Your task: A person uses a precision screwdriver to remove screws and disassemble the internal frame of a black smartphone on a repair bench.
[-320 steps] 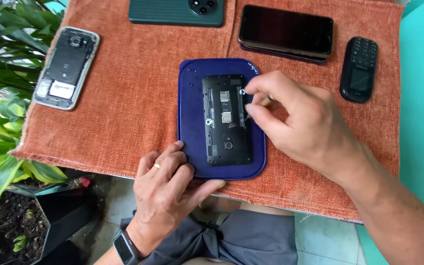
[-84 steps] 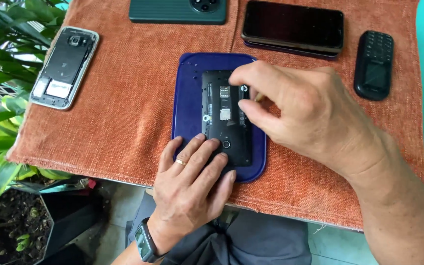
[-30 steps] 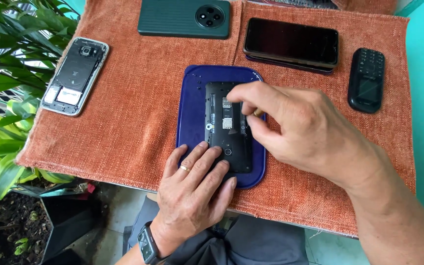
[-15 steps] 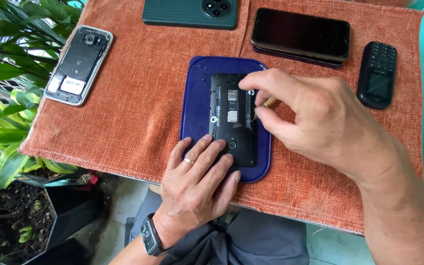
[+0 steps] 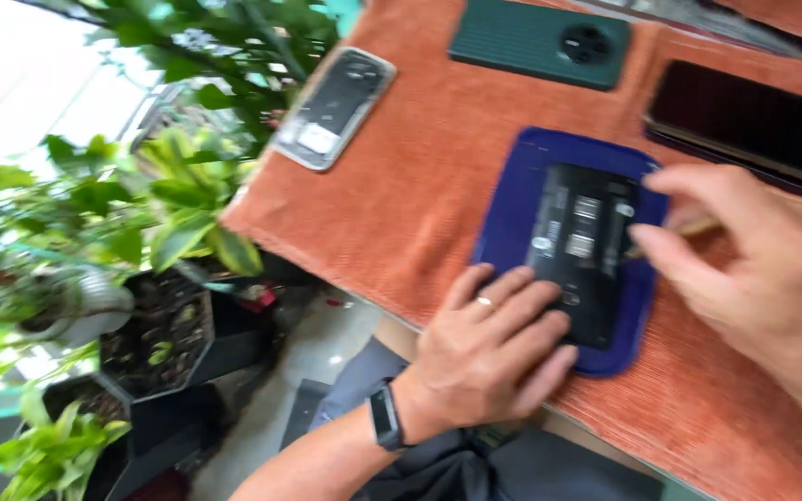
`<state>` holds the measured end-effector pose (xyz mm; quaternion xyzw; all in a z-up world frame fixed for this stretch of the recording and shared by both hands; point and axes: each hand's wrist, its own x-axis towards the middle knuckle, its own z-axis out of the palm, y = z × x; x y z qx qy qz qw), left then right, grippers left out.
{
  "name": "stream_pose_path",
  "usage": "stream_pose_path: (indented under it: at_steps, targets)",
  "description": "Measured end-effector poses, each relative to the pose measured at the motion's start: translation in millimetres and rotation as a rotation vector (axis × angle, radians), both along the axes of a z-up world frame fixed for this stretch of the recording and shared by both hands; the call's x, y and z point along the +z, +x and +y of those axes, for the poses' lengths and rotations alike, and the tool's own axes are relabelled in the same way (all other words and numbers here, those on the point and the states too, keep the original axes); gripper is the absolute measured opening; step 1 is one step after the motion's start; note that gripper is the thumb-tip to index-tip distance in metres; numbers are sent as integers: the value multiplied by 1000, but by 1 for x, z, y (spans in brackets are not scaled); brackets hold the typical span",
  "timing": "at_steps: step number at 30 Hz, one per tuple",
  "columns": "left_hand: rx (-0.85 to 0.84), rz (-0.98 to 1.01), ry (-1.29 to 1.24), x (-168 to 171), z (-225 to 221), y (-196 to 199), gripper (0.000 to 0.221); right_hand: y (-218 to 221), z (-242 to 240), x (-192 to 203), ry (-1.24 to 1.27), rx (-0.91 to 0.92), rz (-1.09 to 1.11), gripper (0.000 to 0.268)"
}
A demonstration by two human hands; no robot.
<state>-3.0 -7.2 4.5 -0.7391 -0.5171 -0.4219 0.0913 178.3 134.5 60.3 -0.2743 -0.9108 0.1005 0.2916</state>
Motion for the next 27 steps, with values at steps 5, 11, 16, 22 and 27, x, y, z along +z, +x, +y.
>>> stream_pose_path:
  at_steps: [5,11,16,22,27]
  targets:
    - [-15,-7,12,-3,2,2,17,-1,-5,8,-117,-9,27,34]
    - [-42,-21,0,2,1,1,17,6,0,4,99,-80,-38,25]
    - [-38,27,-25,-4,3,1,18,-1,-4,28,42,66,-67,28]
    - [-27,47,-37,-6,5,3,19,4,3,17,127,30,-74,38]
    - [-29,47,-36,-8,5,3,19,0,-2,26,61,106,-94,35]
